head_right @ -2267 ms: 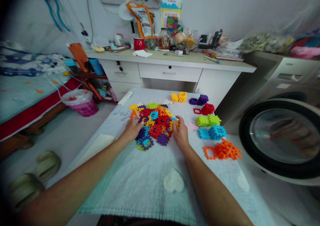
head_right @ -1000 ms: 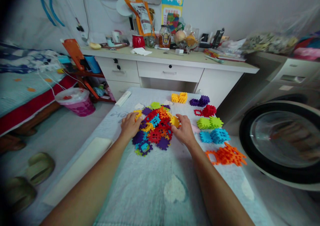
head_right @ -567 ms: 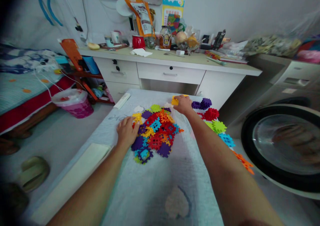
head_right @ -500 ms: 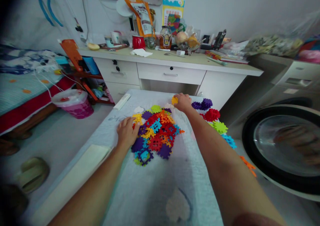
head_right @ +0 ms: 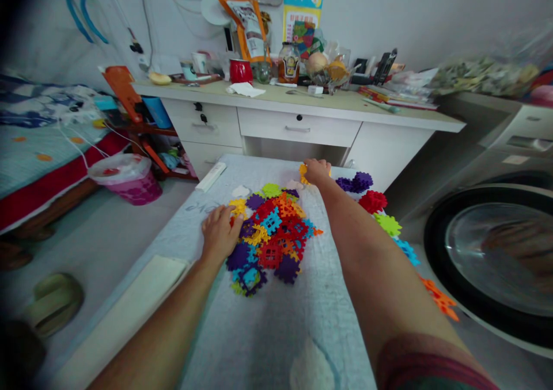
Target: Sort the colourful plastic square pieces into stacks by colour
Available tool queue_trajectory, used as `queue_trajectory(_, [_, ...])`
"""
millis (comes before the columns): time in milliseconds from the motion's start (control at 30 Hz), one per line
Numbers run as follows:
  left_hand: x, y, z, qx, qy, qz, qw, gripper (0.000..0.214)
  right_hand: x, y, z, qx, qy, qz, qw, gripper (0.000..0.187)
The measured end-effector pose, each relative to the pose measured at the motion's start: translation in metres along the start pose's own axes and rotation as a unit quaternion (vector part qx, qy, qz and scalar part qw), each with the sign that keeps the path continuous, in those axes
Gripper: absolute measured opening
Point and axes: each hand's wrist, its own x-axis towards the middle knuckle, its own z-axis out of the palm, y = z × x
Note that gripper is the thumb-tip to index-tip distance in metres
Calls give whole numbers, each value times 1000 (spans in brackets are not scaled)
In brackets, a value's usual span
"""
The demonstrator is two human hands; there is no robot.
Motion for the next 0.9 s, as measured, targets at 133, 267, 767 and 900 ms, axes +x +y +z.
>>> queue_trajectory(133, [0, 0, 0, 0, -5, -8, 1000, 43, -4, -4, -2, -13, 11, 18, 1000, 38])
queue_trajectory(267, [1, 2, -2, 8, -15, -12, 1000, 44, -14, -25, -12, -10, 56, -18, 998, 42])
queue_trajectory(767, [1, 5, -6, 2, -20, -3, 1000, 40, -43, -111, 18, 29, -145, -50, 988, 45])
queue_trajectory(900, [1, 5, -7, 4, -27, -3, 1000, 40, -47, -112, 17, 42, -110, -56, 991, 44])
